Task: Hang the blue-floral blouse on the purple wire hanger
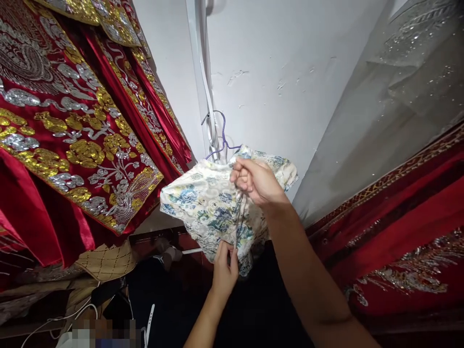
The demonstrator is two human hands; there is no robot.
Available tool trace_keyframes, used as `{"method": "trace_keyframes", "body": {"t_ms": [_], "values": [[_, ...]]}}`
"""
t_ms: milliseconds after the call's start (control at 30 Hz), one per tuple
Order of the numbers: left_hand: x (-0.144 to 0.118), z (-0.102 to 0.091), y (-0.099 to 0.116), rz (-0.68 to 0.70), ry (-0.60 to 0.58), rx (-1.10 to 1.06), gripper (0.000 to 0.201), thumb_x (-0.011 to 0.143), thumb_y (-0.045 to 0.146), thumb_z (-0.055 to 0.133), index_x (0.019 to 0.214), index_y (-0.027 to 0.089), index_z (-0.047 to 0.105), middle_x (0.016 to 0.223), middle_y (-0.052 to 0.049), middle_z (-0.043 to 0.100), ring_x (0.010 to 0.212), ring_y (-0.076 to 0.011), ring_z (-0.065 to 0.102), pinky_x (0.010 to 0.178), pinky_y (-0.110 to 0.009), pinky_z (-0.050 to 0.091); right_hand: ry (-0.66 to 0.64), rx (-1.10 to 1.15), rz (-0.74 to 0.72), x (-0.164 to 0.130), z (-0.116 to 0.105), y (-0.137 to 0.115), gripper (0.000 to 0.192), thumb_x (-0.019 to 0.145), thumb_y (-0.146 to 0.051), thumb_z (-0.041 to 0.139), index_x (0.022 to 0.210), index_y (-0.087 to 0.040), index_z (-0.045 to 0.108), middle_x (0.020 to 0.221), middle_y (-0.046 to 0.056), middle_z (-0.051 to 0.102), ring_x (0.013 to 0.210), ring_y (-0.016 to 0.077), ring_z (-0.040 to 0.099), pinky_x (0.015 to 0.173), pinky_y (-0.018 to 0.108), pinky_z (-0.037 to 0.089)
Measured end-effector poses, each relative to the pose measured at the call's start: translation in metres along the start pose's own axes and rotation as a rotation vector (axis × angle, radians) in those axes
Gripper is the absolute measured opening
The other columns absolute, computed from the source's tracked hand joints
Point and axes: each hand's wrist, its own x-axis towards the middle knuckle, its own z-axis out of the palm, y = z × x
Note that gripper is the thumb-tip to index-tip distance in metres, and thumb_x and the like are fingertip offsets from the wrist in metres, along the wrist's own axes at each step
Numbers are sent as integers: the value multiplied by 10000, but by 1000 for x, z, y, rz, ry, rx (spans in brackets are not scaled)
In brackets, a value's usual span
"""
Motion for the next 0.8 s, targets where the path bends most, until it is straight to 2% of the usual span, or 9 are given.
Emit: {"method": "trace_keyframes", "body": {"t_ms": [67, 133, 233, 300, 333, 433, 533, 667, 800], "values": [[8, -3, 5, -4, -36, -6, 213, 982, 326, 544, 803, 213, 559, 813, -51, 562, 796, -210, 561, 760, -318, 448, -13, -22, -43, -5, 6, 2, 333, 875, -441, 708, 725, -170, 586, 622, 40, 683, 398, 54, 479, 338, 160, 306], [24, -9, 18, 2, -42, -38, 161, 977, 335, 570, 894, 202, 609, 855, -56, 595, 827, -207, 581, 788, -319, 465, -16, -60, -37, -17, 8, 18, 356, 898, -476, 666, 728, -176, 580, 613, 37, 680, 399, 66, 485, 353, 175, 328], [65, -25, 59, 80, 59, -128, 242, 984, 331, 574, 1186, 208, 625, 966, -67, 640, 899, -201, 620, 841, -318, 494, 9, -88, -13, -31, 9, 40, 356, 924, -459, 589, 698, -186, 559, 547, 14, 640, 380, 73, 456, 367, 187, 312], [100, -40, 93, 191, 212, -136, 337, 996, 341, 557, 1309, 228, 607, 959, -58, 657, 864, -188, 631, 832, -318, 506, 0, -110, -30, -33, 11, 42, 330, 926, -402, 554, 673, -190, 552, 516, -1, 614, 383, 75, 450, 388, 189, 319], [117, -47, 110, 267, 226, -111, 360, 999, 345, 549, 1335, 227, 607, 977, -65, 675, 879, -191, 642, 834, -323, 512, -19, -127, -48, -33, 13, 39, 319, 924, -375, 543, 664, -191, 553, 509, -5, 607, 390, 77, 453, 399, 189, 326], [153, -65, 145, 416, 140, 5, 224, 975, 327, 595, 1118, 205, 718, 963, -58, 727, 864, -181, 674, 812, -303, 524, -30, -137, -130, -27, 16, 31, 314, 913, -353, 546, 643, -193, 552, 495, -10, 590, 407, 81, 447, 424, 196, 337], [160, -71, 156, 489, 151, 99, 143, 958, 288, 626, 977, 190, 728, 867, -31, 738, 761, -151, 672, 743, -267, 514, 49, -68, -181, -20, 15, 41, 341, 894, -416, 585, 635, -198, 542, 455, -28, 538, 400, 81, 403, 425, 207, 315], [152, -71, 158, 511, 242, 126, 117, 955, 253, 629, 963, 183, 723, 843, -21, 735, 737, -136, 666, 712, -255, 501, 118, -49, -118, -10, 10, 76, 342, 868, -444, 600, 632, -201, 556, 438, -33, 514, 399, 87, 380, 434, 227, 295], [161, -95, 168, 532, 526, 94, 123, 953, 264, 637, 969, 172, 718, 896, -28, 715, 834, -143, 664, 821, -279, 514, 178, -39, -22, -8, -3, 98, 306, 834, -376, 623, 591, -204, 553, 440, -32, 492, 409, 92, 366, 444, 250, 258]]}}
